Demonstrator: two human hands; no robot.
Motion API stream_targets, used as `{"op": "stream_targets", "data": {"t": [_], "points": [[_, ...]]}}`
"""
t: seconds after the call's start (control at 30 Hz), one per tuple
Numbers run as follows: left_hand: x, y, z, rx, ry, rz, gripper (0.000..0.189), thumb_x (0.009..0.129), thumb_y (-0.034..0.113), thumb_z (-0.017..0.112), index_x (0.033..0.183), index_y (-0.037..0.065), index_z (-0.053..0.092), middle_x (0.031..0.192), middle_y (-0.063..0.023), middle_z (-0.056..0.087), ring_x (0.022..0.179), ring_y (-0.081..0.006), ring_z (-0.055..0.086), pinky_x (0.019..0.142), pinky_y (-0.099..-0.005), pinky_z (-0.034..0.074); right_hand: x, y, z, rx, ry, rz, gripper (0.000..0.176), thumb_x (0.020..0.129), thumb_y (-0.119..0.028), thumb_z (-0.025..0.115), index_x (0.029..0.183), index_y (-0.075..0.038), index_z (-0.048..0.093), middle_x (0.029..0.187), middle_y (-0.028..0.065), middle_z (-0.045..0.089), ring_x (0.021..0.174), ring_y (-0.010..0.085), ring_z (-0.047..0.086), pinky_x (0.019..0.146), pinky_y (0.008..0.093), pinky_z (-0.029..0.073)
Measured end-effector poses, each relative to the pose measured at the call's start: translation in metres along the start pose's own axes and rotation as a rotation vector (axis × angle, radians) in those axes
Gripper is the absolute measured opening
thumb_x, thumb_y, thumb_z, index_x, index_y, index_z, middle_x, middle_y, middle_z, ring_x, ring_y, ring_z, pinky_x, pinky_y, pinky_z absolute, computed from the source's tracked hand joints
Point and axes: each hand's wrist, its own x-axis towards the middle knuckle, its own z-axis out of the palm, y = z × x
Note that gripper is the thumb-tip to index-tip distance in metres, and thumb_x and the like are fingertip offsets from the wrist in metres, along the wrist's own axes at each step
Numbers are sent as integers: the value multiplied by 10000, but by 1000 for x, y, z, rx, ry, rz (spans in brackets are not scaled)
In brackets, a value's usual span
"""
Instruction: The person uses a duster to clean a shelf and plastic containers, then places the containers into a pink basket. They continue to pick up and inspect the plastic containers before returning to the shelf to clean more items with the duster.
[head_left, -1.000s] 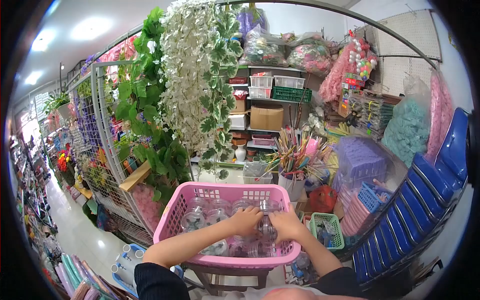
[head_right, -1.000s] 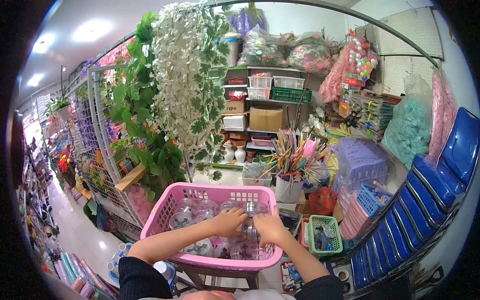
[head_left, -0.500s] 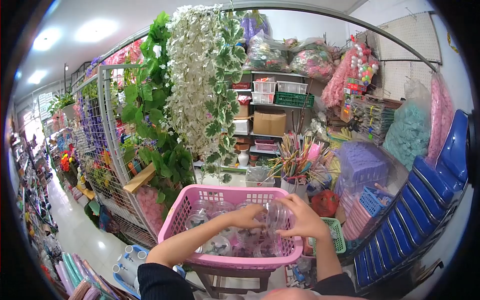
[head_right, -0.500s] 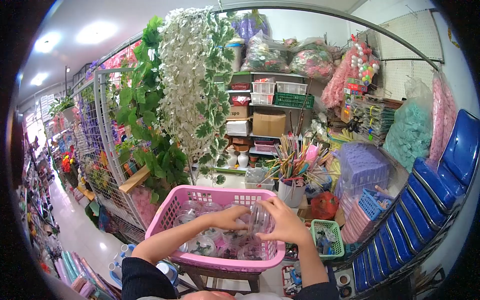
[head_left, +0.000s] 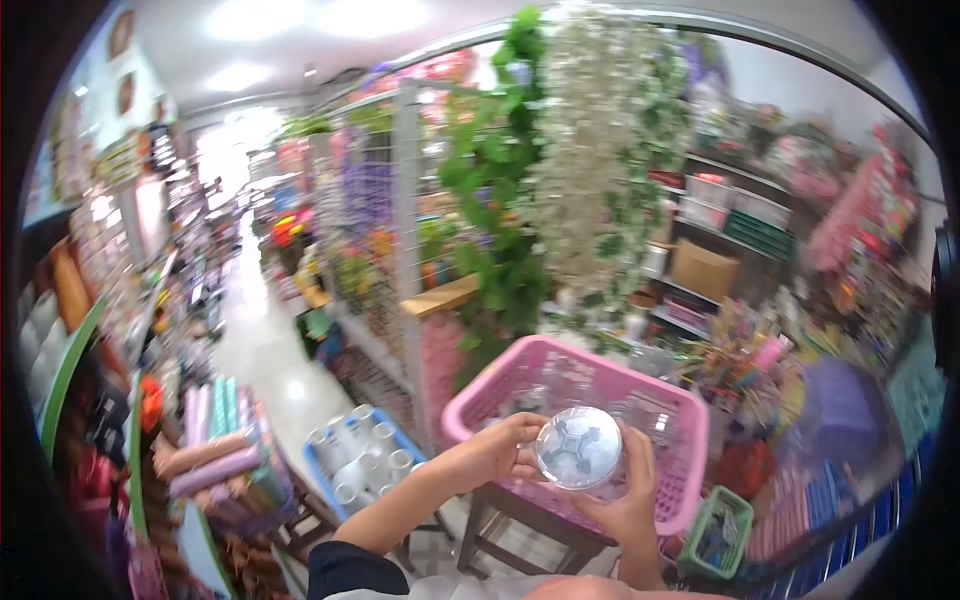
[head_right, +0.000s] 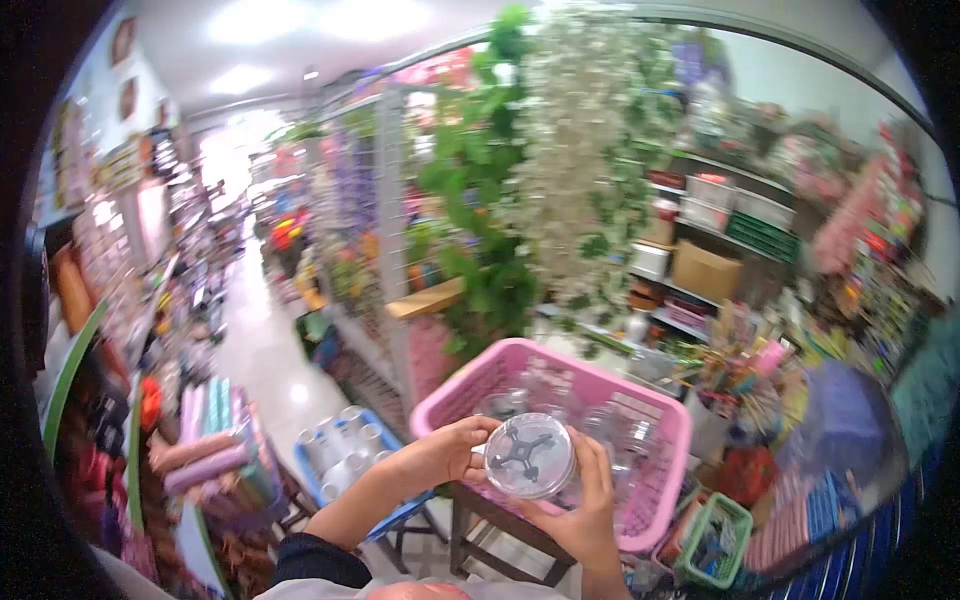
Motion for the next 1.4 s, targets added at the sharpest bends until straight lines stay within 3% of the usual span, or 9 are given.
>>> {"op": "stream_targets", "data": {"t": [0.3, 0.5, 0.77, 0.87, 0.97, 1.07, 1.2, 1.33, 1.4], "points": [[-230, -63, -43, -170, 524, 372, 513, 918, 186, 564, 1347, -12, 364, 1230, -83, 541, 1025, -182, 605, 904, -342, 503, -10, -63, 161, 836, -681, -124, 919, 584, -176, 871, 1341, -21, 373, 1277, 155, 436, 1176, 273, 491, 960, 392, 451], [-361, -121, 19, -244, 964, 708, 559, 898, 185, 576, 1367, 6, 329, 1226, -87, 555, 1035, -196, 611, 920, -361, 497, -53, -166, 232, 1078, -1105, -292, 891, 650, -167, 835, 1377, -69, 330, 1351, 144, 391, 1239, 276, 440, 984, 404, 421], [-465, -209, 114, -192, 1463, 1144, 522, 884, 203, 622, 1302, 9, 377, 1198, -117, 565, 1047, -239, 615, 923, -393, 503, -119, -319, 271, 1319, -1546, -706, 852, 696, -233, 806, 1374, -37, 329, 1346, 167, 421, 1250, 303, 434, 1014, 385, 373], [-487, -243, 146, -199, 1623, 1257, 462, 907, 227, 577, 1283, 4, 427, 1193, -129, 594, 1043, -259, 625, 948, -389, 494, -132, -381, 291, 1402, -1439, -1238, 743, 712, -322, 786, 1297, -20, 442, 1325, 201, 449, 1241, 353, 430, 1024, 417, 362], [-498, -275, 175, -273, 1793, 1307, 392, 916, 221, 555, 1235, 0, 493, 1187, -140, 604, 1047, -265, 624, 960, -395, 481, -143, -443, 327, 1334, -1026, -1236, 611, 720, -388, 752, 1187, -51, 547, 1228, 161, 515, 1164, 344, 479, 956, 454, 386], [-507, -300, 194, -322, 1848, 1356, 344, 931, 211, 535, 1218, 23, 507, 1172, -134, 613, 1040, -257, 627, 923, -389, 494, -149, -501, 374, 923, -680, -1260, 586, 704, -395, 744, 1171, -102, 546, 1196, 113, 535, 1132, 286, 496, 890, 482, 389], [-511, -317, 209, -329, 1926, 1378, 320, 941, 181, 515, 1232, 52, 486, 1145, -115, 626, 1036, -241, 625, 899, -380, 497, -158, -543, 428, 33, -1065, -1416, 804, 535, -525, 810, 1207, -147, 582, 1229, 101, 575, 1185, 288, 507, 940, 602, 371], [-514, -326, 212, -304, 1969, 1399, 316, 948, 173, 493, 1237, 47, 482, 1178, -124, 609, 1071, -256, 612, 909, -393, 491, -156, -552, 428, -67, -1056, -1408, 671, 571, -423, 806, 1162, -162, 627, 1240, 82, 590, 1153, 314, 532, 940, 611, 356], [-513, -321, 211, -292, 1962, 1405, 326, 948, 172, 491, 1247, 43, 476, 1194, -125, 601, 1087, -262, 604, 916, -398, 489, -155, -553, 445, -99, -1043, -1419, 734, 556, -433, 807, 1199, -156, 586, 1208, 81, 605, 1155, 303, 535, 952, 602, 363]]}}
